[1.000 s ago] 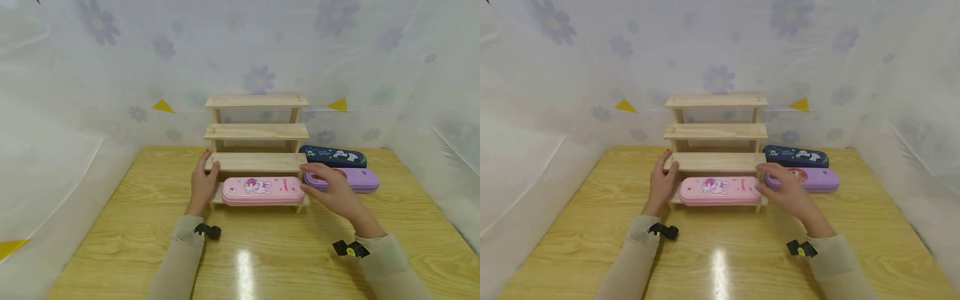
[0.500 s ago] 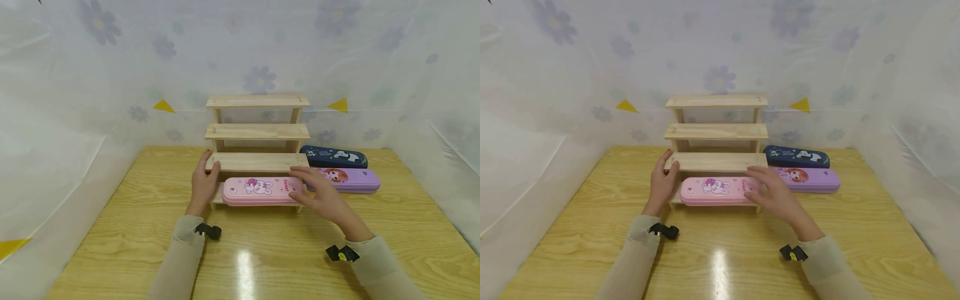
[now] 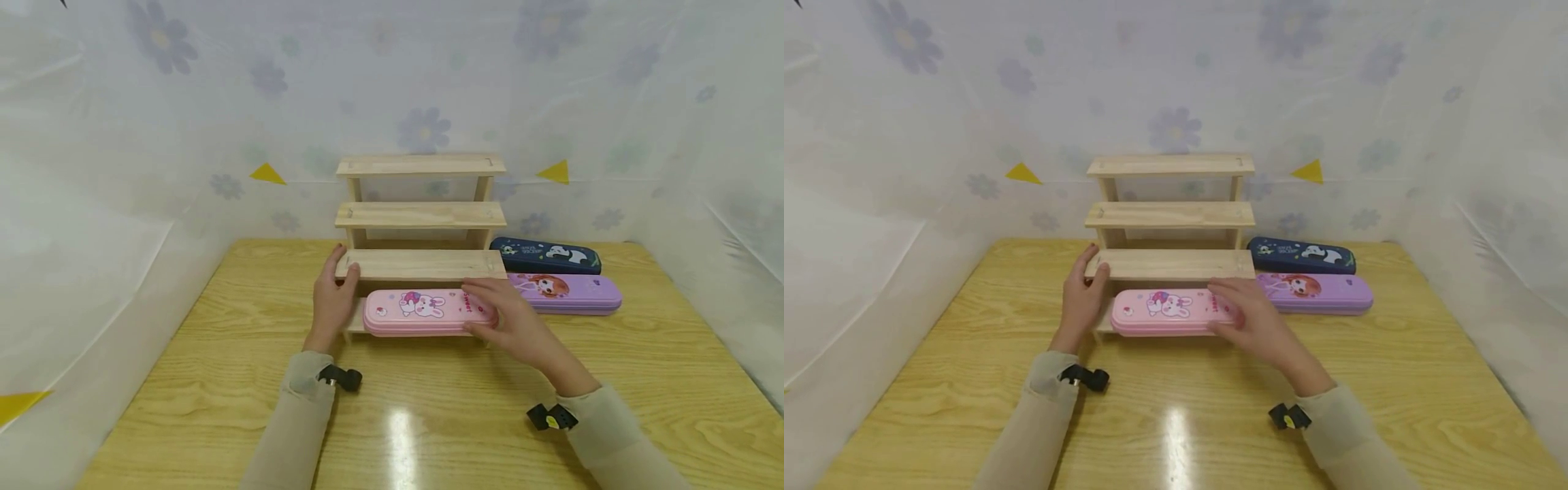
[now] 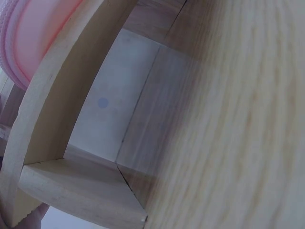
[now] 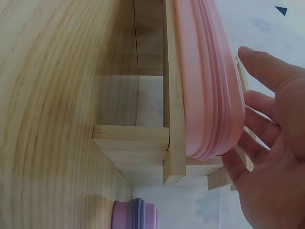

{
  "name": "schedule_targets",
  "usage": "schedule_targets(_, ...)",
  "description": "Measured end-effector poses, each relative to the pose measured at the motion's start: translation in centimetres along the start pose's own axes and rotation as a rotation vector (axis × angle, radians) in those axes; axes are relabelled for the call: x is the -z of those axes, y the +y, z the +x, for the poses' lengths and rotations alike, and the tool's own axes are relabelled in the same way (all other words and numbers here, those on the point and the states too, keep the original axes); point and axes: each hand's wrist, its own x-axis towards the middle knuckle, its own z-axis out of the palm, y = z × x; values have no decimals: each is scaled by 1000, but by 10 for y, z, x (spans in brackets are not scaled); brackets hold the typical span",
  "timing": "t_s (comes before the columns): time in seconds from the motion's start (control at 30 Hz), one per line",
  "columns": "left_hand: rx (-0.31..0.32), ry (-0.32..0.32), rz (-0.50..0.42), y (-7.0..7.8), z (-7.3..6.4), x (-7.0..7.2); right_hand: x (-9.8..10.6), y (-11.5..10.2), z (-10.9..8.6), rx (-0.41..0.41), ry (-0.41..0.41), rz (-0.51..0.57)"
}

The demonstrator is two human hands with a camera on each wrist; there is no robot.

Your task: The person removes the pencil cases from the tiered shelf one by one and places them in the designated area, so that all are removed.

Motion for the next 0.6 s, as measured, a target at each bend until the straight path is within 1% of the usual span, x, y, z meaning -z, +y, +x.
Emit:
schedule_targets(0.13, -7, 1, 2, -3, 0, 0, -2, 2, -1, -8, -16, -14)
schedule_targets(0.33, -11, 2, 9, -2, 0, -1, -6, 6, -3, -62, -64, 5)
schedule_targets(0.6, 2, 7, 31, -2, 0, 0, -8, 8, -3, -90, -62, 10)
